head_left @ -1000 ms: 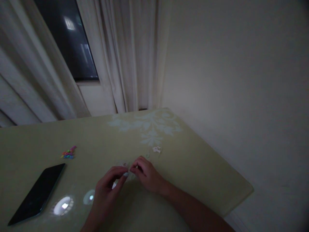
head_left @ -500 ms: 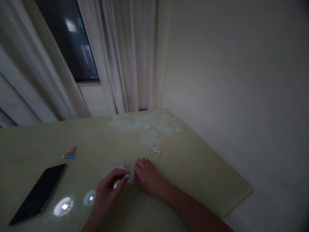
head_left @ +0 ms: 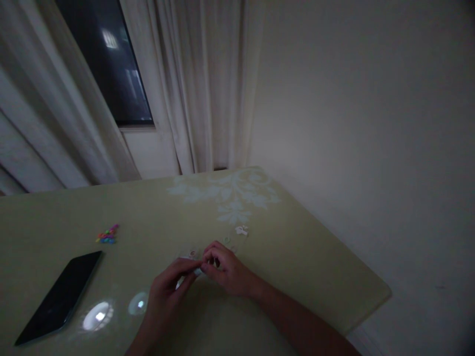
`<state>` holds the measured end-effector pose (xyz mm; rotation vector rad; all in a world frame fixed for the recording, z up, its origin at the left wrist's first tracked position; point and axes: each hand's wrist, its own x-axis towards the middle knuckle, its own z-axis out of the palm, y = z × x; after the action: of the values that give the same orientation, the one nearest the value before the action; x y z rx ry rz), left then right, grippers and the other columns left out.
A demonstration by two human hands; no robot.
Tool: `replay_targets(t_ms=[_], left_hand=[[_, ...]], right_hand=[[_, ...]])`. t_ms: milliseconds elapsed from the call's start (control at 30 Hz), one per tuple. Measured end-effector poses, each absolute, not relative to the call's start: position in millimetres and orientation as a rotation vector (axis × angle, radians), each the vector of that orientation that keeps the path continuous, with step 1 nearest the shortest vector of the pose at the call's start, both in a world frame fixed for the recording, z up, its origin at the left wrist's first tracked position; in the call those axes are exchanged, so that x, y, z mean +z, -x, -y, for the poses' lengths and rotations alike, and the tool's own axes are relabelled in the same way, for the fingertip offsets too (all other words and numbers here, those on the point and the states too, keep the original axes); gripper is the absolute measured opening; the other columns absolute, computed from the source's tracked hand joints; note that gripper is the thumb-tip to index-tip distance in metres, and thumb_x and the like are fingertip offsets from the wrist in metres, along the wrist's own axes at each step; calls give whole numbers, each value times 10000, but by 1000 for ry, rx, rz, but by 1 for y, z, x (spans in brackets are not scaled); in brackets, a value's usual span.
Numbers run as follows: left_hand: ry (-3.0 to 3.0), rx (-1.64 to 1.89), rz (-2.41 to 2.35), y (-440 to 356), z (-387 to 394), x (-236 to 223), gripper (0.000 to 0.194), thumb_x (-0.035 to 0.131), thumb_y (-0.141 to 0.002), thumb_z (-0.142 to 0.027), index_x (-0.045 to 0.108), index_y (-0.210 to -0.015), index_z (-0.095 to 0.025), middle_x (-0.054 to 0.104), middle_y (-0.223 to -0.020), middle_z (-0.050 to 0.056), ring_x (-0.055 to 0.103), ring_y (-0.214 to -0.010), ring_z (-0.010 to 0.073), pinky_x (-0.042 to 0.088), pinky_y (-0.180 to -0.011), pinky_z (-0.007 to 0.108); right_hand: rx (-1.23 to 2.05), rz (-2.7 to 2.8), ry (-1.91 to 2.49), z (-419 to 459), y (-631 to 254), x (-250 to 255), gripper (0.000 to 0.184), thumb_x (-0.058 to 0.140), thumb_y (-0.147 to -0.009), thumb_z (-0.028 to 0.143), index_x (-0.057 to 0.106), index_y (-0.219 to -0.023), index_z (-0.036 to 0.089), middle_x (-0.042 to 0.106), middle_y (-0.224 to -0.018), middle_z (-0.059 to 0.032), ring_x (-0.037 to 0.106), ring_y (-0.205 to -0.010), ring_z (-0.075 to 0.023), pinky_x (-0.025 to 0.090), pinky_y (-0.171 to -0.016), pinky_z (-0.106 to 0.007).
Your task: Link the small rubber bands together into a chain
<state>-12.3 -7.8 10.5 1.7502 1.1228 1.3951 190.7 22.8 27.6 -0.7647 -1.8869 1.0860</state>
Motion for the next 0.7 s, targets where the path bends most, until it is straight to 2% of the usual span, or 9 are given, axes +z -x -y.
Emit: replay_targets(t_ms=[200, 300, 333, 467, 567, 700], left_hand=[[-1706, 1375, -1180, 9, 12, 16, 138, 730, -912, -347, 794, -983, -247, 794, -957, 54, 761, -895, 200, 615, -801, 262], [-1667, 1366, -1213, 8, 13, 15, 184, 738, -903, -385, 797, -983, -231, 811, -986, 71, 777, -922, 219, 624, -823, 279], [-1664, 1361, -1219, 8, 13, 14, 193, 745, -897, -393, 799, -978, -227, 816, -980, 74, 781, -907, 221, 629, -809, 279], [-1688, 1347, -1232, 8, 11, 12, 184, 757, -887, -386, 806, -969, -229, 822, -942, 68, 786, -846, 214, 636, -750, 267], [-1737, 1378, -1182, 8, 10, 14, 162, 752, -889, -370, 814, -963, -240, 822, -949, 66, 784, -859, 213, 638, -771, 272], [-1769, 1385, -1147, 8, 10, 18, 157, 749, -889, -376, 819, -903, -236, 812, -887, 64, 778, -827, 212, 635, -753, 268]], right_hand=[[1012, 1894, 914, -35, -202, 28, 154, 657, -1006, 299, 714, -927, 180, 602, -995, -33, 583, -903, -154, 457, -804, -275], [809, 2059, 1056, -47, -219, 26, 18, 748, -926, 186, 748, -936, 171, 616, -1013, -43, 592, -961, -173, 455, -875, -301], [771, 2118, 1088, -50, -224, 24, 31, 770, -900, 161, 757, -926, 172, 623, -1010, -44, 596, -975, -181, 452, -889, -308], [772, 2215, 1150, -57, -236, 17, 50, 812, -867, 181, 784, -906, 191, 642, -1014, -44, 613, -977, -185, 457, -886, -309], [741, 2254, 1174, -57, -234, 14, 69, 825, -854, 201, 787, -911, 192, 646, -1003, -46, 614, -974, -190, 456, -876, -308], [611, 2353, 1192, -55, -228, 11, 24, 778, -867, 170, 766, -887, 176, 647, -967, -53, 599, -948, -195, 444, -855, -310]])
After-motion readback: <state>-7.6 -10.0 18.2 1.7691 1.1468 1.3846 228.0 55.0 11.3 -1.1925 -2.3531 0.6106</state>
